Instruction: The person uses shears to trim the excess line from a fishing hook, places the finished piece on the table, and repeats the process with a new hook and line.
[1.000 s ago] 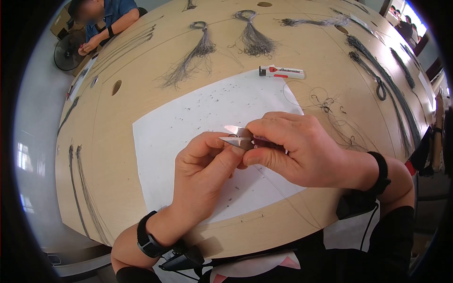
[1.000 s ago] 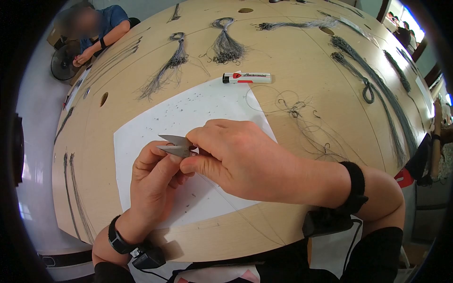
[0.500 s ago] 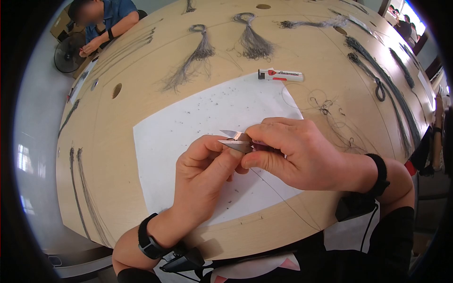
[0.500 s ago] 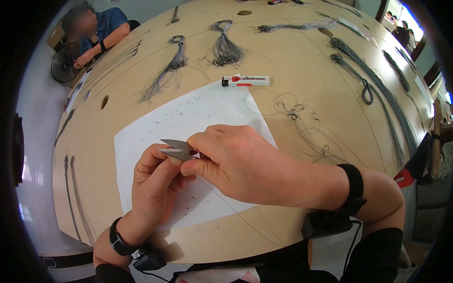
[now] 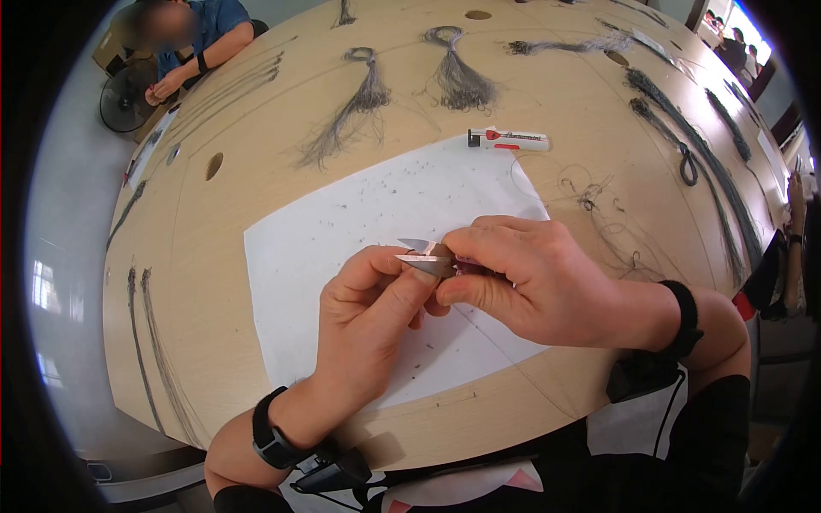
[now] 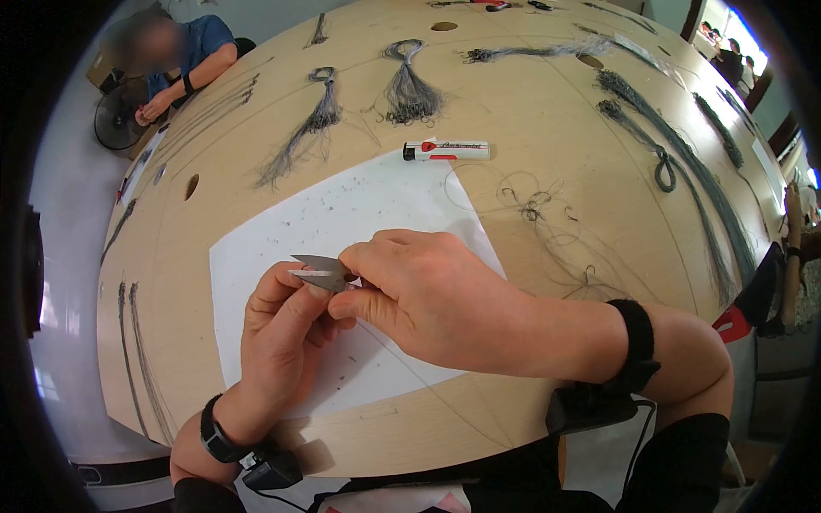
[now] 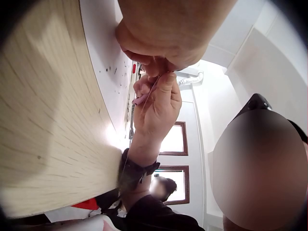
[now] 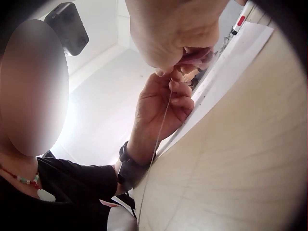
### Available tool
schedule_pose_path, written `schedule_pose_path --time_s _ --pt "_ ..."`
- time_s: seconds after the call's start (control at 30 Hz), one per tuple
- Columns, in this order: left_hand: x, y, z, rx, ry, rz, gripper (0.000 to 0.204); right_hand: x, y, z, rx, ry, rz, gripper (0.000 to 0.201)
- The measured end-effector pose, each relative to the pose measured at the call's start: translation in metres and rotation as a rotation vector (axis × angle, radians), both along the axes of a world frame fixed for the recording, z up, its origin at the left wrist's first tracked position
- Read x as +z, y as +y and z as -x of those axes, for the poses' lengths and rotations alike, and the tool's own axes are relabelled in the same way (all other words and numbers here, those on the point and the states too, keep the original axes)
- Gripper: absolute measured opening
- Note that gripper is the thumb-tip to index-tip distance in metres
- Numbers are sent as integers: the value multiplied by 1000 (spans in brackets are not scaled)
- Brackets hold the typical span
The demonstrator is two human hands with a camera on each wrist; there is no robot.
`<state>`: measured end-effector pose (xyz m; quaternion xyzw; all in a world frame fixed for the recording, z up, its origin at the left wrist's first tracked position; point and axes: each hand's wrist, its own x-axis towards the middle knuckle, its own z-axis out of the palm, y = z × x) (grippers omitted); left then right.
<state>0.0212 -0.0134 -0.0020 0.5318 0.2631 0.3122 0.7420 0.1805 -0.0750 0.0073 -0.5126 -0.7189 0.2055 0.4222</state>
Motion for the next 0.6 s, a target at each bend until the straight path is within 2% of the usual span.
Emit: schedule_pose_path --time_s 0.43,0.6 --pt "0 1 0 -19 -13 22 7 -2 0 1 -19 -14 -68 14" --pt "1 1 0 -9 -7 47 6 1 1 -1 -36 11 -21 16"
